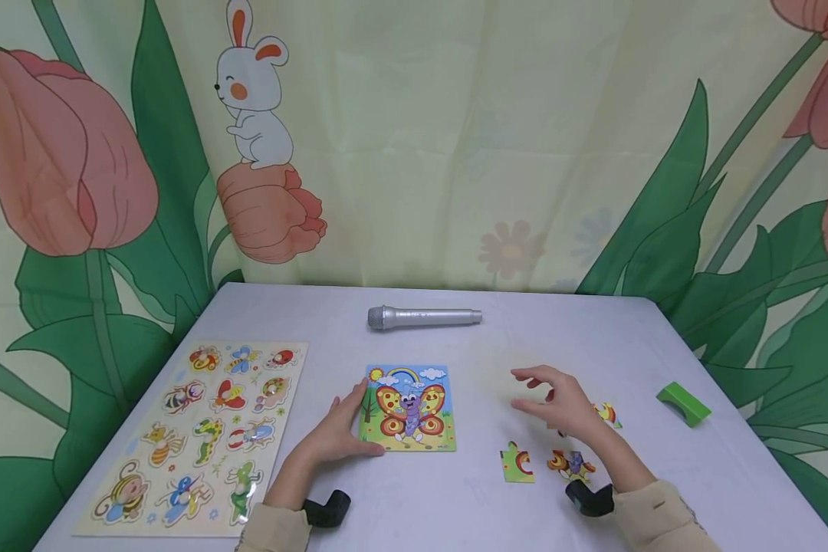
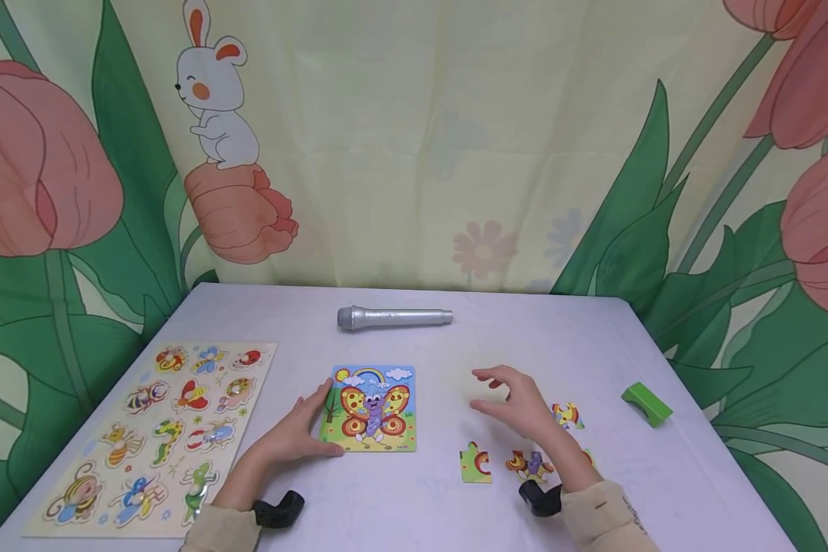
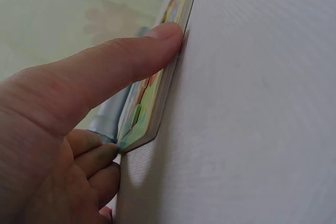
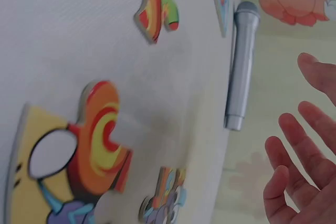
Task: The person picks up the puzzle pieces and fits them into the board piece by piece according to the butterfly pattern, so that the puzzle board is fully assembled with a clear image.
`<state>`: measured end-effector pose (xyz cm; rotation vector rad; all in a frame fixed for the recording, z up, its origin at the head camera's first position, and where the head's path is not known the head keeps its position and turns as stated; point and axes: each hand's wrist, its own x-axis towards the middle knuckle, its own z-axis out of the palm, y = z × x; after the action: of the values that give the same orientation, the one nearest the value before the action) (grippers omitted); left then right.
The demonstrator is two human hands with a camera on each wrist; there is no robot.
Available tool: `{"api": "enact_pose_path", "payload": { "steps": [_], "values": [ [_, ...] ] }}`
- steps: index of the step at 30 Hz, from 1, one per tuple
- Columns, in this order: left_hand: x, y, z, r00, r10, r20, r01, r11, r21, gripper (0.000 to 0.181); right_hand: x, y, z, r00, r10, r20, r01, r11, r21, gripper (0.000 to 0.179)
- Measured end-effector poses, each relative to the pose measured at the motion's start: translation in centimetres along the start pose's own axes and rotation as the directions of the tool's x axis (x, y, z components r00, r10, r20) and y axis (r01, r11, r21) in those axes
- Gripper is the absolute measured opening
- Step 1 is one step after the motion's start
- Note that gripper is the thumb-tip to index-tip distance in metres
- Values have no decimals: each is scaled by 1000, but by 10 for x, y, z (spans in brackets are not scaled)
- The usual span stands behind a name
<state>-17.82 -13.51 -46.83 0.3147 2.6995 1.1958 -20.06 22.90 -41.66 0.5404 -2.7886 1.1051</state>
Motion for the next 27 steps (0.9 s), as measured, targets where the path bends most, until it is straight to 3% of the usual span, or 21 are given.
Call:
{"api": "enact_pose_path", "payload": {
  "steps": [7,15,27],
  "values": [
    [-1,1,0,1000,5,-6,-5,1000,-3,113,-12,21,-13,999,22,24,-20,998,-63,46],
    [-1,1,0,1000,3,-2,-3,1000,-1,113,-22,40,-28,989,96,115,-83,991,-110,47],
    [0,-1,0,1000,7,-5,-7,1000,7,114,-23,51,-32,953,227,201,-196,967,-166,45]
  ]
}}
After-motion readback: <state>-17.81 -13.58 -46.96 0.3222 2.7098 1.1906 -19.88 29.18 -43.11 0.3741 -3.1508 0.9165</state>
